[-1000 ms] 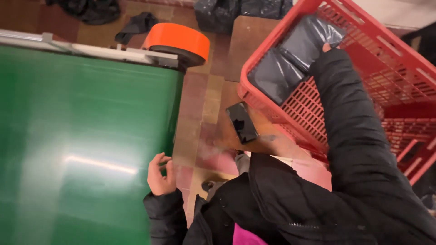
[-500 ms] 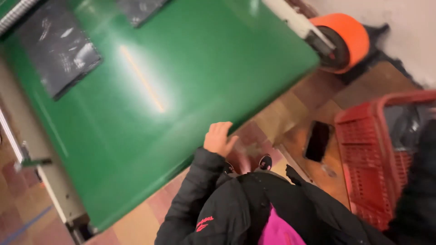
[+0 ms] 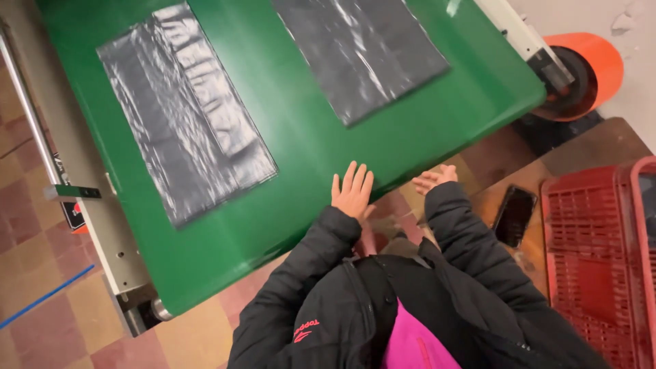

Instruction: Folding grey plastic bags and placing them into a storage basket.

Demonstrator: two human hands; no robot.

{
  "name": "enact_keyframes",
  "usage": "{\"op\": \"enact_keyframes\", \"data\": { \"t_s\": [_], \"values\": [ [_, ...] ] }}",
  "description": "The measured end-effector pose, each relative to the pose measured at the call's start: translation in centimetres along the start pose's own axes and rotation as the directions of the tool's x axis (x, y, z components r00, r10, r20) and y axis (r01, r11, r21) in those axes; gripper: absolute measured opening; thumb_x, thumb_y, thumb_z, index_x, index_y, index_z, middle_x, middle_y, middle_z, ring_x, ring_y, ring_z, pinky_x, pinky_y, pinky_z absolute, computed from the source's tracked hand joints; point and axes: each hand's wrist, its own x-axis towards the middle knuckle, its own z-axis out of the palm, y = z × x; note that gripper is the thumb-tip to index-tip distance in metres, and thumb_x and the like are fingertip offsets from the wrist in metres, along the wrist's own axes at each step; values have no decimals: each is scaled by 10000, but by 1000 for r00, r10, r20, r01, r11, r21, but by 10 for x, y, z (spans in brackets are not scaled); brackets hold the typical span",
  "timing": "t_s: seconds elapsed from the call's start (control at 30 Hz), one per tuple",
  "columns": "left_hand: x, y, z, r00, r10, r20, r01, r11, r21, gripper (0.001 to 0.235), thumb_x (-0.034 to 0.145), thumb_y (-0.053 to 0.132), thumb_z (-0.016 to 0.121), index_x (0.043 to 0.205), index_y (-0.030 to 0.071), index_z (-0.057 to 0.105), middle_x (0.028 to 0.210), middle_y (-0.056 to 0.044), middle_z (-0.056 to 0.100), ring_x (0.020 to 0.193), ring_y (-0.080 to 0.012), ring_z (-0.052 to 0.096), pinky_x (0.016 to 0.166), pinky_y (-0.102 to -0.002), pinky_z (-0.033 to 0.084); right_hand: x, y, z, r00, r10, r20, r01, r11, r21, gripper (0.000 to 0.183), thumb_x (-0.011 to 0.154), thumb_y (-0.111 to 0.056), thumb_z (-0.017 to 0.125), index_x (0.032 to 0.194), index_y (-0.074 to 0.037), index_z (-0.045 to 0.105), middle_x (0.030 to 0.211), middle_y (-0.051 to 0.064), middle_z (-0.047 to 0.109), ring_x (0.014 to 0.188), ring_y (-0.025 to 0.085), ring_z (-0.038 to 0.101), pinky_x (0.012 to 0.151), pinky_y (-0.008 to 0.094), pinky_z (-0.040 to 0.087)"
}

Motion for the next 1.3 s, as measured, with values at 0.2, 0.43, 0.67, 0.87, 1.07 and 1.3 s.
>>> {"op": "enact_keyframes", "data": {
  "t_s": [0.2, 0.43, 0.67, 0.87, 1.07, 1.3],
  "values": [
    [37, 7, 7, 998, 55, 1, -55, 998, -5, 939, 684, 368, 841, 1469, 24, 459, 1566, -163, 384, 1511, -351, 261, 1114, -651, 331, -33, -7, -22, 983, -185, 14, 182, 975, 125, 766, 1043, -666, 245, 1600, -181, 43, 1364, 237, 531, 1168, 483, 595, 955, 587, 495],
    [74, 18, 66, 954, 239, -183, -288, 902, -321, 288, 877, 123, 660, 1154, 91, 584, 1261, -129, 632, 1258, -347, 586, 1000, -491, 490, -57, -73, -74, 712, -338, 615, 336, 934, 124, 596, 941, -318, 525, 1498, -133, 419, 1457, 120, 523, 1319, 388, 504, 1042, 590, 426],
    [109, 22, -15, 965, -150, 216, 263, 562, -784, 274, 974, 231, 677, 1036, -27, 612, 883, -244, 661, 791, -421, 625, 707, -438, 514, -1, -191, -115, 781, -516, 353, 579, 810, -97, 277, 1054, -297, 662, 1215, -72, 646, 1137, 70, 669, 1083, 254, 594, 936, 441, 504],
    [186, -71, -46, 919, -395, -1, 112, 261, -959, 340, 1015, 252, 604, 1212, -19, 663, 1056, -118, 746, 958, -132, 655, 876, -333, 538, -70, -317, 130, 354, -375, 857, 924, 284, -257, 361, 959, -25, 681, 1315, -8, 620, 1263, 82, 671, 1199, 168, 632, 1095, 347, 494],
    [231, -224, 73, 780, -609, -142, 321, 584, -745, 394, 999, 299, 628, 1243, -9, 662, 1132, -164, 761, 1050, -291, 727, 903, -375, 535, 157, -315, 241, 577, -168, 800, 788, 374, -490, 514, 892, -105, 756, 1344, 1, 533, 1317, 122, 667, 1217, 213, 635, 1002, 334, 512],
    [230, -242, 101, 670, -712, -209, 513, 648, -564, 390, 970, 324, 645, 1212, 22, 692, 1103, -221, 741, 1043, -424, 694, 899, -462, 536, 137, -312, 304, 602, -360, 713, 760, -15, -650, 730, 778, -304, 862, 1368, -21, 539, 1156, 155, 650, 935, 338, 671, 881, 412, 552]
  ]
}}
